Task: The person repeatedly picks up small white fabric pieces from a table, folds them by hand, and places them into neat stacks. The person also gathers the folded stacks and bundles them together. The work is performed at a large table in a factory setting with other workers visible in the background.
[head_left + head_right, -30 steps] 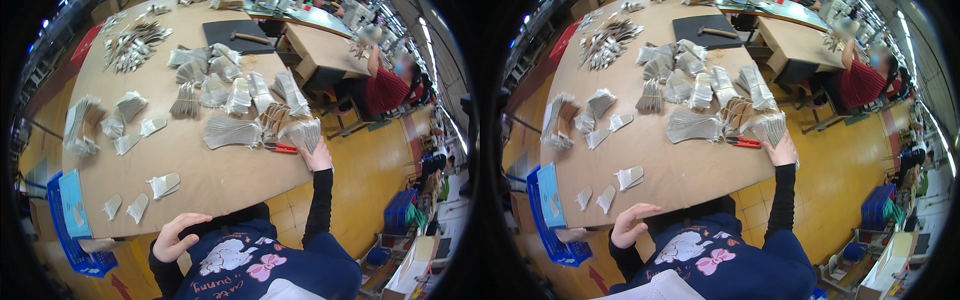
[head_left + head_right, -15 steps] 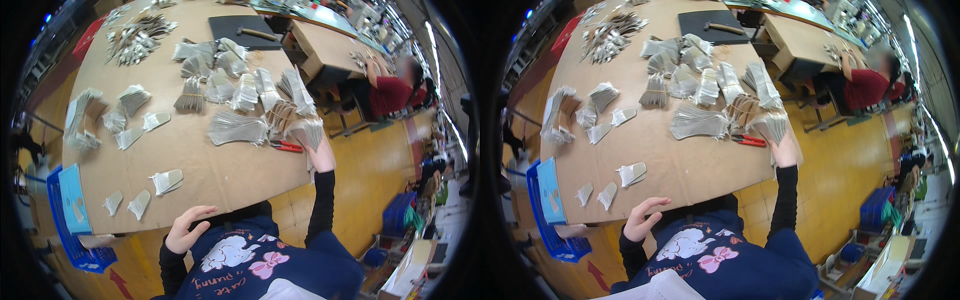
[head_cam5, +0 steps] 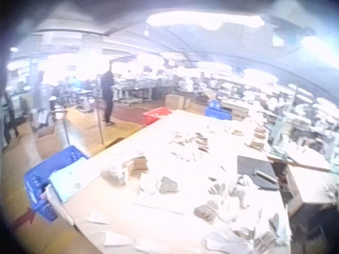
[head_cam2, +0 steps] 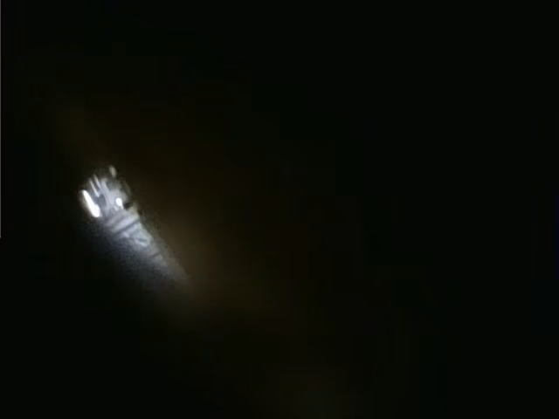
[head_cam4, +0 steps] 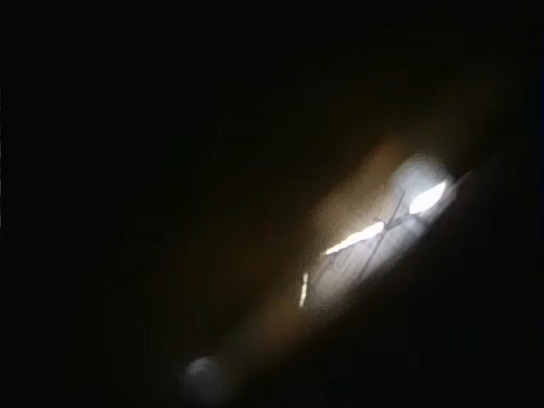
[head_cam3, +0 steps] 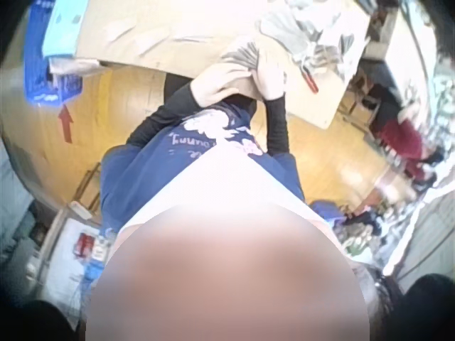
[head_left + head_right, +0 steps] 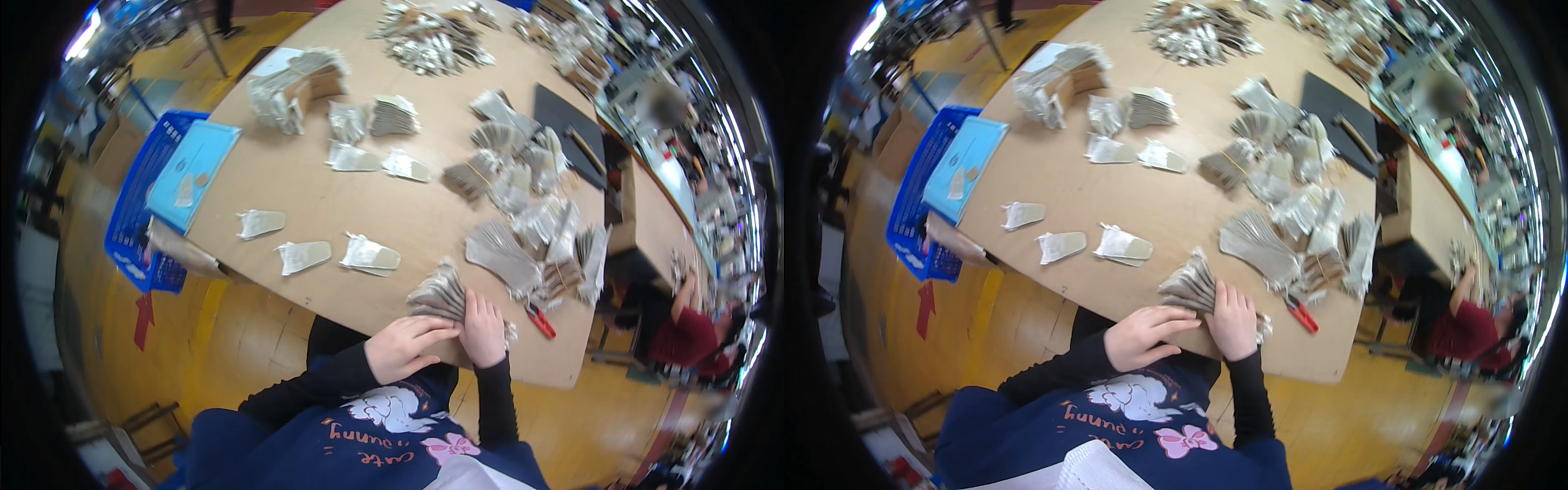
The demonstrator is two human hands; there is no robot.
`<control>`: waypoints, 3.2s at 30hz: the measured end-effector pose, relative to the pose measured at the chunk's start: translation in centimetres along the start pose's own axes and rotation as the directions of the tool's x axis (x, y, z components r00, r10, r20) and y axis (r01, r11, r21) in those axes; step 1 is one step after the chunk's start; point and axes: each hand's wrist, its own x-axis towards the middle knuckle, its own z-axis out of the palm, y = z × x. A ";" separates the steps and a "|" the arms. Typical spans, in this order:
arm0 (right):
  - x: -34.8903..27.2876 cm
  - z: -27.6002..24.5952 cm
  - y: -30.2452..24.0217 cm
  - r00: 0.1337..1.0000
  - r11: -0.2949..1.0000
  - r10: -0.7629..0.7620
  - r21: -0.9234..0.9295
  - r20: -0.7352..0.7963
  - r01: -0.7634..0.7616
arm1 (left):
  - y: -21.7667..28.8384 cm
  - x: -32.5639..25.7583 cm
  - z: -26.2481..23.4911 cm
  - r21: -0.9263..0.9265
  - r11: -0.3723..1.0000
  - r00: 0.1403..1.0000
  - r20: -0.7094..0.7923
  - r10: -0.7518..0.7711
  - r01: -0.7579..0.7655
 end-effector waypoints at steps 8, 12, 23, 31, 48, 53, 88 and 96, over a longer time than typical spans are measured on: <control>1.5 -2.5 -3.5 0.934 0.935 -0.351 -0.023 0.060 0.353 | -3.8 0.7 -1.5 0.559 0.828 0.988 0.091 -0.125 0.053; 3.3 -4.0 -5.6 0.887 0.897 -0.413 0.072 -0.207 0.435 | -4.5 0.2 -5.1 0.546 0.834 0.993 -0.118 -0.014 0.077; 2.1 2.0 -5.5 0.910 0.822 -0.028 0.509 -0.414 0.256 | -10.4 -8.4 -27.4 0.649 0.643 0.848 -0.531 0.000 0.407; 1.5 7.4 -6.4 0.975 0.845 -0.178 0.488 -0.129 0.219 | -24.5 -10.2 -34.2 0.676 0.273 0.669 -0.434 -0.604 0.685; 2.2 8.3 -5.9 0.980 0.787 -0.080 0.592 -0.182 0.174 | -27.1 -3.7 -31.8 0.656 0.088 0.604 -0.625 -0.494 0.750; 2.3 8.3 -5.9 0.979 0.783 -0.071 0.597 -0.189 0.172 | -28.8 -3.7 -32.4 0.770 0.127 0.774 -0.590 -0.228 0.625; 2.4 8.0 -5.6 0.987 0.739 -0.072 0.657 -0.145 0.150 | -25.8 -16.0 -24.7 0.246 0.701 0.579 -0.765 -0.283 0.669; 2.6 8.0 -5.8 0.979 0.735 -0.114 0.649 -0.167 0.196 | -25.2 -20.5 -22.0 -0.254 0.843 0.329 -0.837 -0.437 0.475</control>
